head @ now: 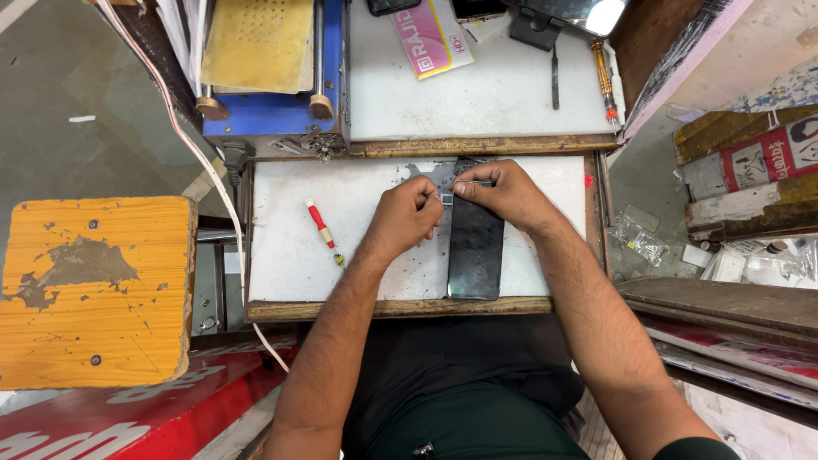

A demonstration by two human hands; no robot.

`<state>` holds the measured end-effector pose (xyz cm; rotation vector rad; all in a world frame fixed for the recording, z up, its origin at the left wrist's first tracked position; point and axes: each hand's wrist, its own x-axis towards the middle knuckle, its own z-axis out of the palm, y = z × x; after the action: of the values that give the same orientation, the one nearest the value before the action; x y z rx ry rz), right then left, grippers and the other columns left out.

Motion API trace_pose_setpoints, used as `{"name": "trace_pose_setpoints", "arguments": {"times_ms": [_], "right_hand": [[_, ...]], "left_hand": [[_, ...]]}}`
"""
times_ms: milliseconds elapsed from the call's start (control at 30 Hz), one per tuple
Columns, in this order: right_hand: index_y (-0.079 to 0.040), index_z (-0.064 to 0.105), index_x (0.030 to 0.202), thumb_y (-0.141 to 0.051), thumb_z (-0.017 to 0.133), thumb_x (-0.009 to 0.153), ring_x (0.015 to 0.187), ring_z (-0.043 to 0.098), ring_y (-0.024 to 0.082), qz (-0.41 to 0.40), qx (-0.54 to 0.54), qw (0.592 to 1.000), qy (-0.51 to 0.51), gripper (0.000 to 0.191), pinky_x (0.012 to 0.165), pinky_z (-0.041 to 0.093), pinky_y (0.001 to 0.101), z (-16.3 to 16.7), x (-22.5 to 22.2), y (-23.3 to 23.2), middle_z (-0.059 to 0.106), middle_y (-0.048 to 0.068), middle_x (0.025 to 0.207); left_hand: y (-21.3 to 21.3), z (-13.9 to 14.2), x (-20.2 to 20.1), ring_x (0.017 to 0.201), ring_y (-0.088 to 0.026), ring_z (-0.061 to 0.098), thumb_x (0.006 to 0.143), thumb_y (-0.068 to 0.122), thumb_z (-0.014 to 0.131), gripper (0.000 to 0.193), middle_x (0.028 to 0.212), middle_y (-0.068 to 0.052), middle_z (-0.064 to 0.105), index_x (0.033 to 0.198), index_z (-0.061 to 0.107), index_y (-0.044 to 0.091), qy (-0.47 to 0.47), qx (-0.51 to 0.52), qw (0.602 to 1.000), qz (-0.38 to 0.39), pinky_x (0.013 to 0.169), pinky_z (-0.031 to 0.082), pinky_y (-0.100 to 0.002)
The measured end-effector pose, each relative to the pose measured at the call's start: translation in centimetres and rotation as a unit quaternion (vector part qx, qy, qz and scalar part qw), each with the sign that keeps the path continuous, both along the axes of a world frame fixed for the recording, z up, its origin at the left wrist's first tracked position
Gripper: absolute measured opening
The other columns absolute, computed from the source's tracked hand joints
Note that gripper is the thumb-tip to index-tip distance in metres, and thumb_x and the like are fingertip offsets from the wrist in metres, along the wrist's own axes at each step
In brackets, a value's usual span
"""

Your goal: The person disassembles a smartphone on a workbench, using a screwdriver to remove screws and a plastic pry tool to separate the screen from the frame. They remove the battery and motherboard, then place the components on the table.

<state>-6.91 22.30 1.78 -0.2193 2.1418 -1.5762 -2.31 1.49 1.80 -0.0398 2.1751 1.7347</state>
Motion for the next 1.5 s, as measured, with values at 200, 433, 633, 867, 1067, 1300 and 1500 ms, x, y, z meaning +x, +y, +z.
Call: {"name": "trace_pose_setpoints", "arguments": {"times_ms": [200, 433, 633, 867, 1067, 1300, 1500], "right_hand": [[-0.009, 0.08, 0.106, -0.029, 0.076, 0.092, 0.087, 0.07, 0.012, -0.004, 0.003, 1.0, 0.009, 0.025, 0.082, 0.057, 0.03, 0.3, 0.2, -0.3, 0.079, 0.004, 0.092], [-0.011, 0.079, 0.105, -0.033, 0.075, 0.091, 0.084, 0.072, 0.013, -0.052, 0.03, 0.998, -0.014, 0.027, 0.08, 0.059, 0.0317, 0.8, 0.6, -0.4, 0.079, 0.005, 0.09], [-0.007, 0.078, 0.103, -0.028, 0.074, 0.095, 0.083, 0.068, 0.01, -0.036, -0.094, 0.995, -0.006, 0.023, 0.078, 0.057, 0.0279, 0.7, 0.5, 0.0, 0.076, 0.003, 0.091], [-0.005, 0.071, 0.107, -0.027, 0.071, 0.101, 0.084, 0.065, 0.009, -0.08, -0.291, 0.953, 0.017, 0.023, 0.079, 0.056, 0.0248, 0.0, 0.4, 0.7, 0.072, 0.002, 0.094], [-0.009, 0.062, 0.114, -0.039, 0.067, 0.105, 0.086, 0.06, 0.006, -0.091, -0.333, 0.936, 0.07, 0.032, 0.079, 0.052, 0.0226, -0.1, 1.0, 0.3, 0.064, -0.003, 0.095], [-0.015, 0.054, 0.117, -0.05, 0.065, 0.101, 0.087, 0.061, 0.009, -0.126, -0.393, 0.908, 0.074, 0.04, 0.08, 0.055, 0.0264, -0.7, 1.3, 0.1, 0.061, -0.002, 0.094], [-0.019, 0.053, 0.114, -0.051, 0.07, 0.101, 0.107, 0.063, 0.017, -0.023, -0.427, 0.886, 0.18, 0.038, 0.094, 0.056, 0.0362, -1.8, 2.5, -0.9, 0.064, 0.005, 0.117]], "left_hand": [[0.0, -1.0, -0.2, 0.056, -0.006, 0.065, 0.101, 0.024, 0.063, 0.016, 0.075, -0.002, 0.069, 0.103, 0.063, 0.008, -0.006, 0.026, 1.0, -0.015, 0.041, 0.045, -0.022], [-1.4, -2.3, -1.0, 0.054, -0.008, 0.064, 0.099, 0.022, 0.064, 0.017, 0.072, -0.002, 0.07, 0.099, 0.068, 0.005, 0.009, 0.042, 0.997, 0.065, 0.042, 0.045, -0.025], [-1.6, -1.3, 0.2, 0.047, -0.021, 0.063, 0.093, 0.031, 0.076, 0.032, 0.057, -0.006, 0.066, 0.119, 0.072, 0.012, 0.207, -0.22, 0.945, 0.123, 0.05, 0.05, -0.037], [-6.5, 0.6, 6.1, 0.089, -0.03, 0.07, 0.085, 0.033, 0.08, 0.05, 0.105, -0.018, 0.069, 0.124, 0.066, 0.006, 0.191, -0.528, 0.811, 0.163, 0.07, 0.06, -0.04], [-9.7, 1.4, 7.0, 0.099, -0.028, 0.069, 0.094, 0.02, 0.07, 0.045, 0.115, -0.015, 0.066, 0.137, 0.061, 0.011, 0.064, -0.544, 0.829, 0.117, 0.079, 0.06, -0.04], [-6.2, 0.9, 5.5, 0.108, -0.027, 0.069, 0.099, 0.031, 0.071, 0.037, 0.122, -0.014, 0.07, 0.128, 0.065, 0.009, 0.214, -0.449, 0.854, 0.153, 0.092, 0.058, -0.04], [0.1, -1.3, 2.7, 0.113, -0.029, 0.069, 0.093, 0.054, 0.058, 0.095, 0.125, -0.014, 0.064, 0.162, -0.002, 0.029, -0.022, 0.29, 0.947, 0.136, 0.098, 0.06, -0.044]]}}
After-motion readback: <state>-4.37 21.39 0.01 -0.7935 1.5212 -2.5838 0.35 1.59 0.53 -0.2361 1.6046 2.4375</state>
